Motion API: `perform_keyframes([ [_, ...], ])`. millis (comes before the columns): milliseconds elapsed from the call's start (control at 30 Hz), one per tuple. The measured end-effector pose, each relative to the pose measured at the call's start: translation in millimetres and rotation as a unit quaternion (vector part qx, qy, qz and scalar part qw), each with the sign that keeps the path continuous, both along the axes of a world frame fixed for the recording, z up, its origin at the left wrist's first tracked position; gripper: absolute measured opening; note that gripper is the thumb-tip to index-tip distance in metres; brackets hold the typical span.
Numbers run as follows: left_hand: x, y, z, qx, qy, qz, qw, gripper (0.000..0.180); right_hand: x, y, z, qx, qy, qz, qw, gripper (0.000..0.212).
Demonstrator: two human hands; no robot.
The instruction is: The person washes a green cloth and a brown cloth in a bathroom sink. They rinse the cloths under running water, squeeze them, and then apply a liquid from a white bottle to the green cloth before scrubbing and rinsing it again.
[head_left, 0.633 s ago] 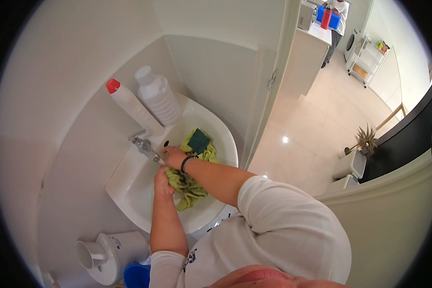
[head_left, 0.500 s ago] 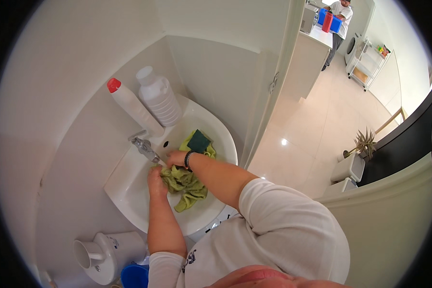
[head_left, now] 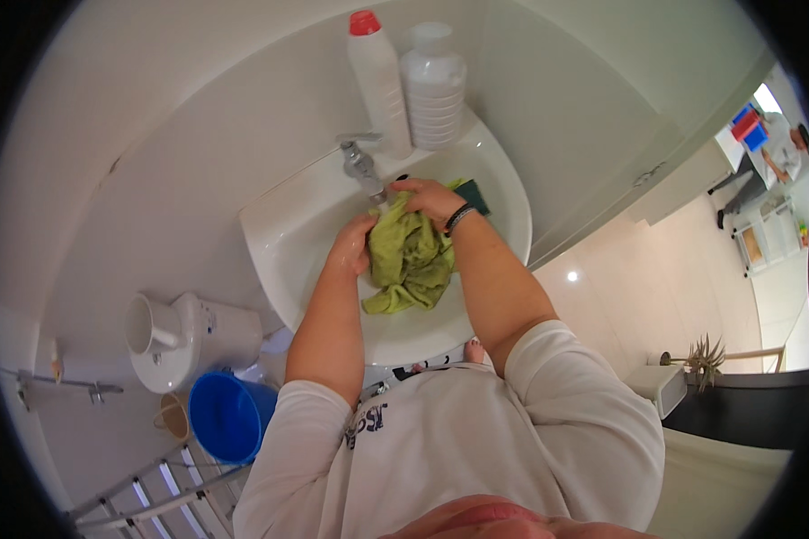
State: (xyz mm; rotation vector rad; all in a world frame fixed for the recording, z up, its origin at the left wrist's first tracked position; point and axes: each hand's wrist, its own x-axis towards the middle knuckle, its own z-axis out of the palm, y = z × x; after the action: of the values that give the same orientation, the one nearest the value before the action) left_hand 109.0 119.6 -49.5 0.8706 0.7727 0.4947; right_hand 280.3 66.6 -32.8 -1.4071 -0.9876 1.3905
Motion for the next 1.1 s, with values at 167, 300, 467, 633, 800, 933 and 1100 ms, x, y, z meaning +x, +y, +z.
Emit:
perform_keyframes([
  [167,-6,4,11,0.051,-0.065,0.146,0.986,0.020,-4,1,0,0.009,-0.506,0.044,0.862,0.041],
  [300,-4,2,16,-0.096,-0.055,0.178,0.978,0.021,9,-3,10,-0.077,-0.243,-0.047,0.966,0.048],
  [467,8,5,-51,-0.255,0.002,0.057,0.965,0.026,-62,3,-6,0.036,-0.201,-0.120,0.971,0.035],
  [633,10,27,-130,-0.060,-0.019,0.030,0.998,0.035,-121,-14,4,0.236,-0.355,0.008,0.905,0.034],
  [800,22,3,-66,-0.167,-0.050,-0.050,0.983,0.036,-71,11,-15,0.111,-0.504,-0.097,0.851,0.024],
  [933,15,-1,-27,-0.210,0.051,0.043,0.975,0.037,-82,8,-19,0.186,-0.663,0.024,0.724,0.020],
  [1100,13,1,-40,-0.014,0.057,-0.008,0.998,0.032,-92,4,-23,0.213,-0.536,-0.048,0.816,0.021],
])
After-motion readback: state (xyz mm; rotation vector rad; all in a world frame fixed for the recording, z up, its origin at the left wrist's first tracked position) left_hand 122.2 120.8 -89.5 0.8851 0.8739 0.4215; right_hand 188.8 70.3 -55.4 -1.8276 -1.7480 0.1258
